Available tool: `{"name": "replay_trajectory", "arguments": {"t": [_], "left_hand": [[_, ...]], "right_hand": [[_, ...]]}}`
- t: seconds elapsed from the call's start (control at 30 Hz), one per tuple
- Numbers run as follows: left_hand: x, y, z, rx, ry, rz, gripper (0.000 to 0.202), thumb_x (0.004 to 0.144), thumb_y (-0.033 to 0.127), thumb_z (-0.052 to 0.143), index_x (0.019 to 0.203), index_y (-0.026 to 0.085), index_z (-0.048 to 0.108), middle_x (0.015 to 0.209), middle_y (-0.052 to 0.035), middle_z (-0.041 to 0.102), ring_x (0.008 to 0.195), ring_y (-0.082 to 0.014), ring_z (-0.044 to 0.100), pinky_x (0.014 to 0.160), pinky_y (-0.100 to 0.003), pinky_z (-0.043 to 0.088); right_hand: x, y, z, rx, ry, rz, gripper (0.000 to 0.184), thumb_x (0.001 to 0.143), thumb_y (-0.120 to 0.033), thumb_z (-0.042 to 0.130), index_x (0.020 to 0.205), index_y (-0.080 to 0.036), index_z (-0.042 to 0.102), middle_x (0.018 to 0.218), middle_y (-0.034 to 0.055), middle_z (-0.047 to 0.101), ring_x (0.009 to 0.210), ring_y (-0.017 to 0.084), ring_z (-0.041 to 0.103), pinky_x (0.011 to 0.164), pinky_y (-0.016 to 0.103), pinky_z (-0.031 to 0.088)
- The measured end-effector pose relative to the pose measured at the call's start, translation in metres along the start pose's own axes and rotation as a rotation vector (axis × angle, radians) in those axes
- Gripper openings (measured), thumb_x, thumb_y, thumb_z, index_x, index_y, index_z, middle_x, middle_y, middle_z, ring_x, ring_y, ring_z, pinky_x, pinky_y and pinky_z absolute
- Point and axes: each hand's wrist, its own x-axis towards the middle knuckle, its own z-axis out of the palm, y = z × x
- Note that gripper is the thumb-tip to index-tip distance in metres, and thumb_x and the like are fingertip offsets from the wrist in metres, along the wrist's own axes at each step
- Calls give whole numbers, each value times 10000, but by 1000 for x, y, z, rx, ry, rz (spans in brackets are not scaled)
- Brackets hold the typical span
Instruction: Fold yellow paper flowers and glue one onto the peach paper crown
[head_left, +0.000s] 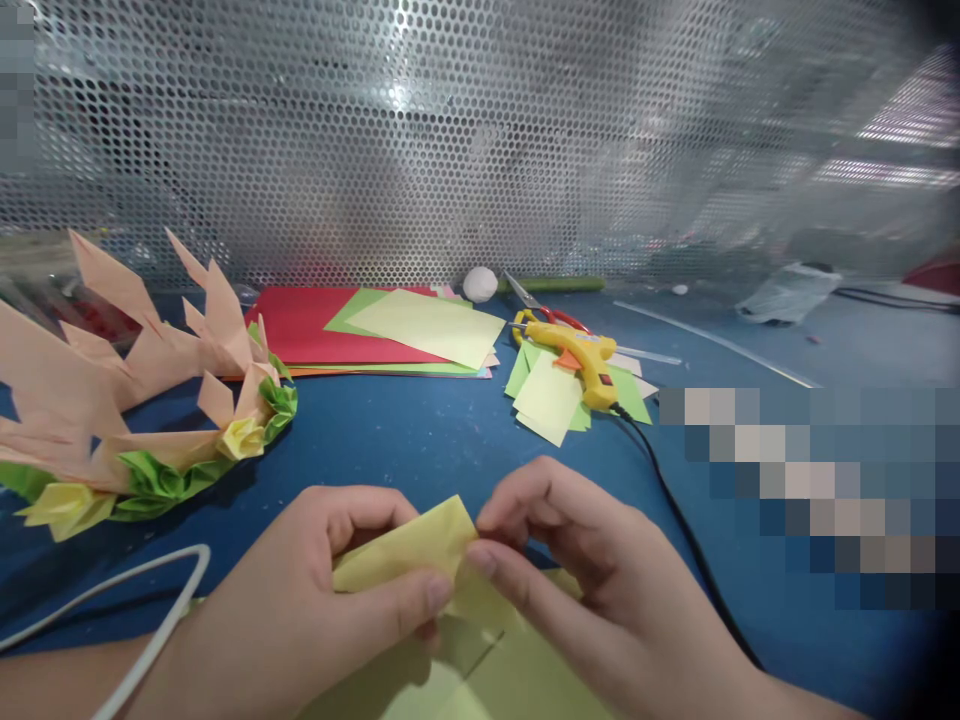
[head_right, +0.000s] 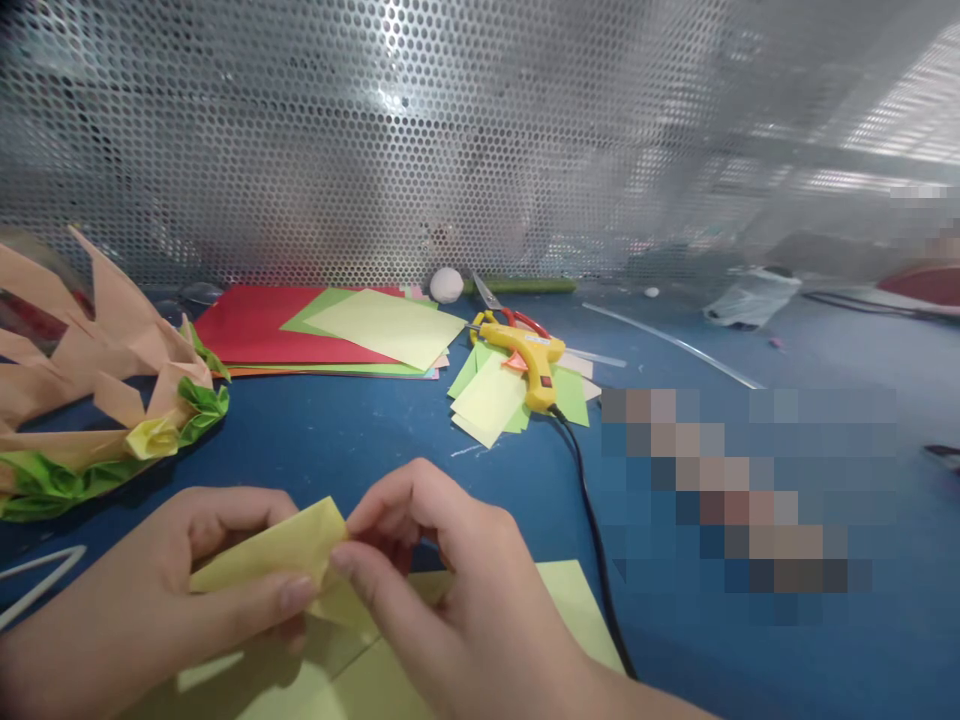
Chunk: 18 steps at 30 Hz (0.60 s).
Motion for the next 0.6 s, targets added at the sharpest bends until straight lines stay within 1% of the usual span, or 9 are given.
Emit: {"name": "replay_trajectory", "arguments": {"t": [0.13, 0.23, 0.3, 0.4, 0.47, 0.6], "left_hand": [[1, 2, 3, -26, -12, -19, 272, 766, 404, 633, 619, 178, 601, 581, 43, 564, 540, -115, 480, 502, -202, 346], [0, 3, 4, -30, -12, -44, 270, 768, 386, 625, 600, 176, 602, 570, 39, 579, 516, -109, 483, 482, -199, 340], [0, 3, 4, -60, -6, -45, 245, 765, 359, 635, 604, 177, 612, 571, 41, 593, 514, -105, 493, 485, -193, 352], [1, 4, 3, -131, 3, -15, 195, 764, 334, 648, 641, 183, 641, 568, 47, 617, 533, -105, 522, 507, -183, 382], [1, 4, 2, -157, 7, -6, 186, 759, 338, 651, 647, 190, 657, 548, 52, 615, 523, -106, 525, 515, -184, 402], [2, 5, 0, -125, 53, -19, 212, 709, 395, 679, 644, 194, 697, 512, 32, 620, 521, -144, 566, 510, -216, 440]], "right_hand": [[0, 2, 2, 77, 24, 47, 82, 867, -199, 588, 887, -264, 544, 694, -57, 659, 617, 94, 613, 544, 162, 463], [2, 3, 1, 93, 31, 67, 110, 856, -212, 606, 947, -273, 595, 689, -51, 675, 629, 102, 632, 556, 168, 471], [4, 3, 0, 100, 28, 79, 145, 830, -220, 633, 970, -258, 640, 699, -34, 683, 642, 112, 639, 572, 177, 482], [6, 1, 0, 129, -44, 111, 88, 783, -262, 683, 856, -214, 698, 692, -9, 691, 619, 119, 610, 571, 189, 482], [7, -1, 1, 137, -73, 160, 101, 768, -300, 698, 747, -201, 696, 662, -5, 685, 587, 116, 583, 548, 189, 469], [4, 0, 1, 115, -24, 213, 205, 749, -347, 698, 624, -195, 639, 599, -10, 643, 554, 116, 545, 510, 192, 439]]}}
